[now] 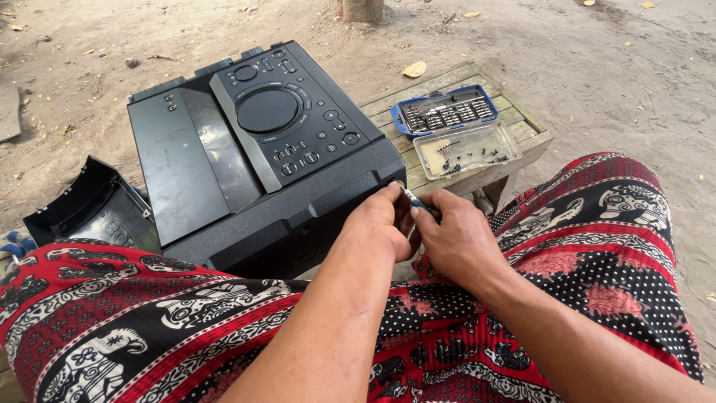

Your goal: The person sits on the ground with a Sony stereo system on their lap and uses a screwdriver to remove screws from its casing. They lift off the top cover to expose the internal circuitry, then continue unscrewing and handling screws, placing them in a plastic container beside them.

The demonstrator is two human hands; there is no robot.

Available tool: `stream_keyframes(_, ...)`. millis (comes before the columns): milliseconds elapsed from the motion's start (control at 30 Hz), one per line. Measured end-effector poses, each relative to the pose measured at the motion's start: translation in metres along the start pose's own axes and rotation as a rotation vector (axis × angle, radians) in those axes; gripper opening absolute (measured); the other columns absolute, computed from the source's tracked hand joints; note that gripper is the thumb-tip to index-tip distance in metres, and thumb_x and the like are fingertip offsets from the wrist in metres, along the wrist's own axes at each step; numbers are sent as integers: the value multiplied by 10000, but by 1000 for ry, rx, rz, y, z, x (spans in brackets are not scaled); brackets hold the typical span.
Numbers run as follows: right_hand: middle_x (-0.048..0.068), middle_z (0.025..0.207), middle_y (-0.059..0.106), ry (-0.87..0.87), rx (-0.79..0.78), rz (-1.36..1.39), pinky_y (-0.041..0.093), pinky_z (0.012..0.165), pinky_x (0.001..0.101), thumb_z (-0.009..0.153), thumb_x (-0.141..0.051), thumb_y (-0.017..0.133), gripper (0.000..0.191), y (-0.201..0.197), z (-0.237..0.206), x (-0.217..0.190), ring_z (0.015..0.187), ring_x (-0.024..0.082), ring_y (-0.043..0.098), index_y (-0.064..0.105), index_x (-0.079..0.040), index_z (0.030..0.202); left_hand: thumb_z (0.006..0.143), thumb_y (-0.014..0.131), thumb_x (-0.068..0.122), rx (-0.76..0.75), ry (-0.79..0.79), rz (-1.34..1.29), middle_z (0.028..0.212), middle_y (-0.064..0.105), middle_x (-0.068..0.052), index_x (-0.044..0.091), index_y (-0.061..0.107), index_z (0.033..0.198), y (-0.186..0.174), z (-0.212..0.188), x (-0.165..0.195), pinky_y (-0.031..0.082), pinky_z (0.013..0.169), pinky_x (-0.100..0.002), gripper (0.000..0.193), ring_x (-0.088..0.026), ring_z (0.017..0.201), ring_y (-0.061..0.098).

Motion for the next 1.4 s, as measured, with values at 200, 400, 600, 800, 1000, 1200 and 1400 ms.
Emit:
stream_keyframes(200,176,962,763,-11,-5,15,544,817,439,926,-295,629,316,2,3,-3,908,335,734,723,-84,1142,951,707,326,69,24,47,787,648,68,183,713,849,0,-9,3,479,598,-323,176,-129,681,589)
stream_keyframes(400,170,958,761,12,-10,-6,537,818,447,920,-300,633,317,3,5,-4,899,342,727,725,-95,1144,951,743,279,74,53,-77,826,698,18,127,739,877,2,4,3,550,608,-287,170,-157,711,654)
stream_keyframes(600,171,946,760,2,-7,-32,533,818,457,918,-298,635,308,4,7,-4,902,349,722,731,-98,1132,947,743,283,82,58,-90,892,682,6,137,740,888,1,9,3,556,614,-273,158,-167,724,650)
stream_keyframes(800,175,933,757,-8,-13,-42,530,814,463,912,-290,637,303,4,7,-6,899,357,717,730,-94,1123,944,752,291,70,58,-68,880,680,23,144,731,871,-3,6,2,551,607,-260,165,-142,718,640)
stream_keyframes(1000,173,918,759,-7,-24,-32,531,802,460,921,-290,629,296,8,7,-7,886,355,718,729,-81,1104,932,757,270,87,54,-52,878,688,15,131,689,881,-7,0,3,575,614,-299,163,-154,720,665)
stream_keyframes(1200,169,934,768,15,-31,16,545,801,441,926,-288,624,303,11,8,-3,884,335,735,726,-64,1103,928,764,243,84,105,-98,881,711,-23,93,697,925,-7,-1,4,606,613,-306,164,-180,724,696)
stream_keyframes(1400,172,948,770,55,-24,41,546,815,430,944,-306,613,325,14,6,1,898,321,738,722,-51,1114,916,764,248,71,120,-58,872,691,-24,87,677,911,-5,-1,5,583,592,-332,183,-188,700,656)
Point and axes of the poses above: each hand's wrist, its own z-axis towards the middle knuckle, its own y-axis out of the palm, x = y × z, the point moved 6 cm from there along z, towards the middle knuckle
